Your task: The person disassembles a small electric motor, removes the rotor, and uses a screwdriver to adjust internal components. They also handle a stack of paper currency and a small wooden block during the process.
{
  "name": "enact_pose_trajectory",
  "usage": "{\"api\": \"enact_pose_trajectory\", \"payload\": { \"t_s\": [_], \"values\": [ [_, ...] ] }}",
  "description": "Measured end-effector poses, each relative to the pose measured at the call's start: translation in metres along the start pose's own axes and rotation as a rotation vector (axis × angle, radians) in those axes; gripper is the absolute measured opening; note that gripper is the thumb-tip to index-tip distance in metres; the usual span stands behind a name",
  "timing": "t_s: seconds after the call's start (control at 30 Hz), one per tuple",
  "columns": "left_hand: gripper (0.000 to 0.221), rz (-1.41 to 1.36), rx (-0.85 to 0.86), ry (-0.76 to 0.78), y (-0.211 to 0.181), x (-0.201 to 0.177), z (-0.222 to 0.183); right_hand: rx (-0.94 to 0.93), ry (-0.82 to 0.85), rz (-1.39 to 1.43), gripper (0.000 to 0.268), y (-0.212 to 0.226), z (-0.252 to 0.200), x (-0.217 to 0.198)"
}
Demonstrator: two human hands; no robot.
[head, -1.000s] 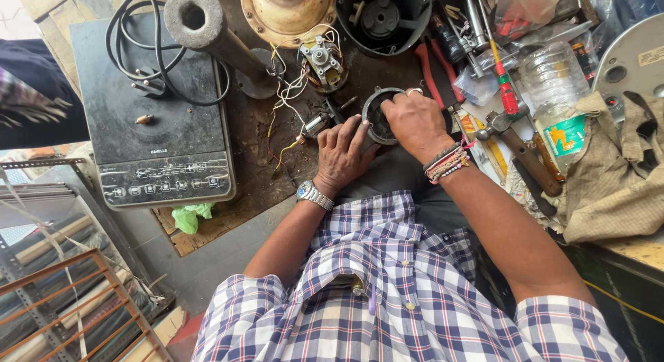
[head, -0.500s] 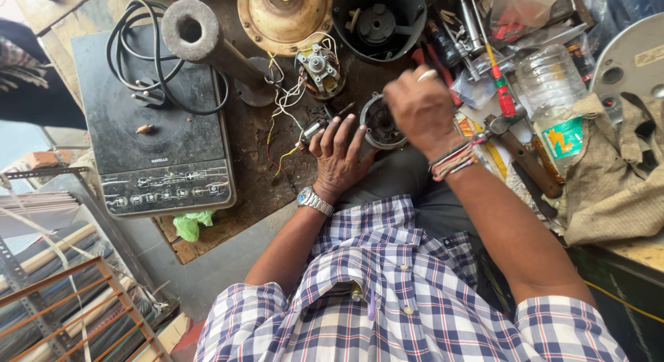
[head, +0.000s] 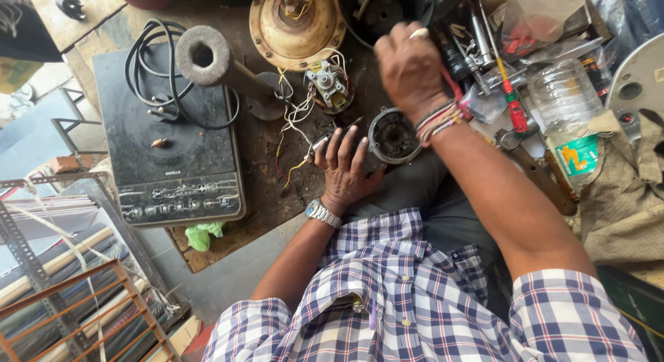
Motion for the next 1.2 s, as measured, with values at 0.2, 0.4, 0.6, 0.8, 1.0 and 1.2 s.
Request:
{"api": "enact_pose_trajectory", "payload": {
  "t_s": [0.2, 0.4, 0.6, 0.8, 1.0, 1.2],
  "values": [
    [0.071, 0.013, -0.005, 0.027, 0.002, 0.004, 0.000, 0.082, 0.153, 0.549, 0.037, 0.024, -0.013, 0.071],
    [0.072, 0.002, -0.027, 0.022, 0.004, 0.005, 0.001, 0.024, 0.229, 0.697, 0.047, 0.021, -0.007, 0.090],
    [0.073, 0.015, -0.023, 0.053, 0.004, 0.008, 0.001, 0.013, 0.272, 0.784, 0.046, 0.034, -0.006, 0.090],
    [0.071, 0.033, -0.045, 0.060, 0.007, 0.010, 0.001, 0.038, 0.294, 0.641, 0.033, 0.026, 0.012, 0.095],
    [0.071, 0.050, -0.033, 0.083, 0.006, 0.013, 0.000, 0.129, 0.341, 0.619, 0.040, 0.027, 0.018, 0.090],
    [0.072, 0.049, -0.056, 0.099, 0.010, 0.015, -0.001, 0.207, 0.389, 0.607, 0.023, 0.024, 0.015, 0.101]
  ]
}}
Point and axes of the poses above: each hand's wrist, its own z-axis towards the middle knuckle, its own x-axis out of the palm, y = z × x, the point moved 8 cm from there along z, towards the middle knuckle, and after that the axes turned 15 degrees about -x, right-handed, at the moved point
